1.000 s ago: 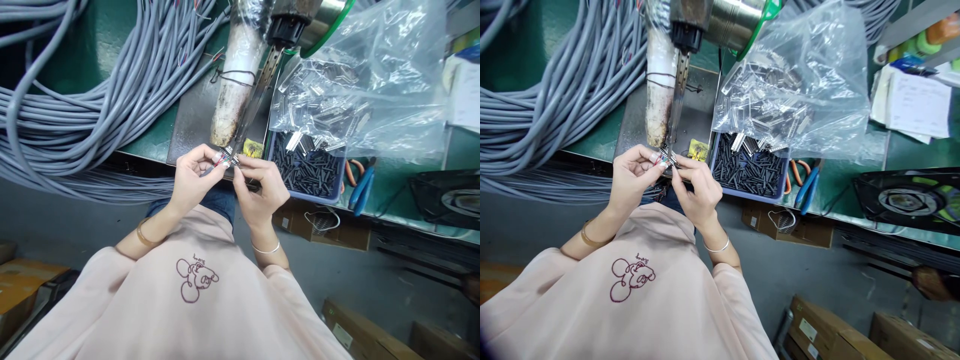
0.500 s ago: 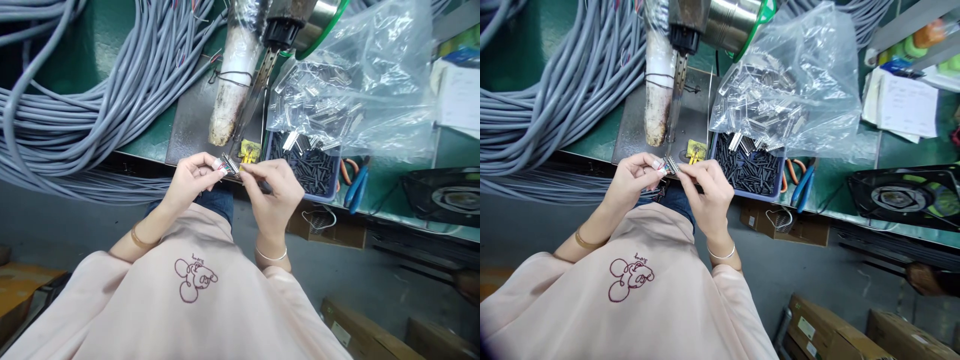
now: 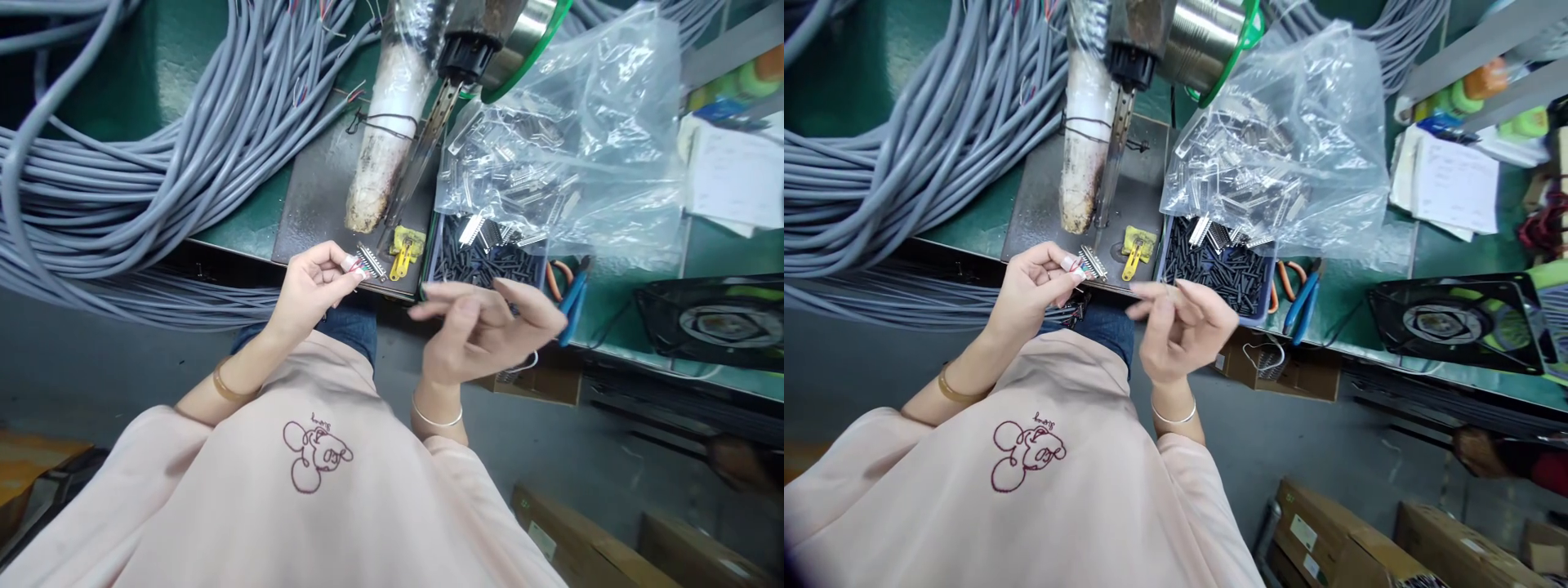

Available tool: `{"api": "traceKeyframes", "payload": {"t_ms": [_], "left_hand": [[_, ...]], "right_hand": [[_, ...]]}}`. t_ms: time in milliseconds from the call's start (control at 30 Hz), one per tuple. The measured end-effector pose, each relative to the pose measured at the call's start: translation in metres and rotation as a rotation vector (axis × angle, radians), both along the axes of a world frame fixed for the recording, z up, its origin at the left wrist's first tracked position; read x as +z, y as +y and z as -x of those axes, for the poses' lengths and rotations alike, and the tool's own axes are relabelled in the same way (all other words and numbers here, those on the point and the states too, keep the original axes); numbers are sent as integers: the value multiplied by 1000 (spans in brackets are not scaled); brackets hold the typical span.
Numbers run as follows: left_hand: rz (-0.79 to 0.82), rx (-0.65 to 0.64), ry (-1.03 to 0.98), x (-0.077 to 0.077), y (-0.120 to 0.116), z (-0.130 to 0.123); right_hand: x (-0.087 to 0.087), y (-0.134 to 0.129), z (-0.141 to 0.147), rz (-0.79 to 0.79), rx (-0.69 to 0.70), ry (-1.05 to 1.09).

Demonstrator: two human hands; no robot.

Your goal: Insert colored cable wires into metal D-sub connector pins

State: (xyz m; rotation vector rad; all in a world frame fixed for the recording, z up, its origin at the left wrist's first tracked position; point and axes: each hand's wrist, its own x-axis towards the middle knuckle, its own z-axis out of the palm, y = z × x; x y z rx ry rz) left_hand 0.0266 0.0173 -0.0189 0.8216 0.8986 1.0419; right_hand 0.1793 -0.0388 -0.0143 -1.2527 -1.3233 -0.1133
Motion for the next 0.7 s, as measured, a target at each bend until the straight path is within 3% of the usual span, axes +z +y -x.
{"api": "traceKeyframes", "payload": {"t_ms": [167, 267, 700], "left_hand": [[-46, 10, 2, 3, 3, -3], [-110, 41, 1, 5, 5, -6], [-205, 105, 91, 4, 8, -11]], "right_hand": [[-4, 4, 3, 217, 123, -235], [-4, 10, 5, 208, 155, -304], [-6, 20, 7, 186, 143, -226]]}}
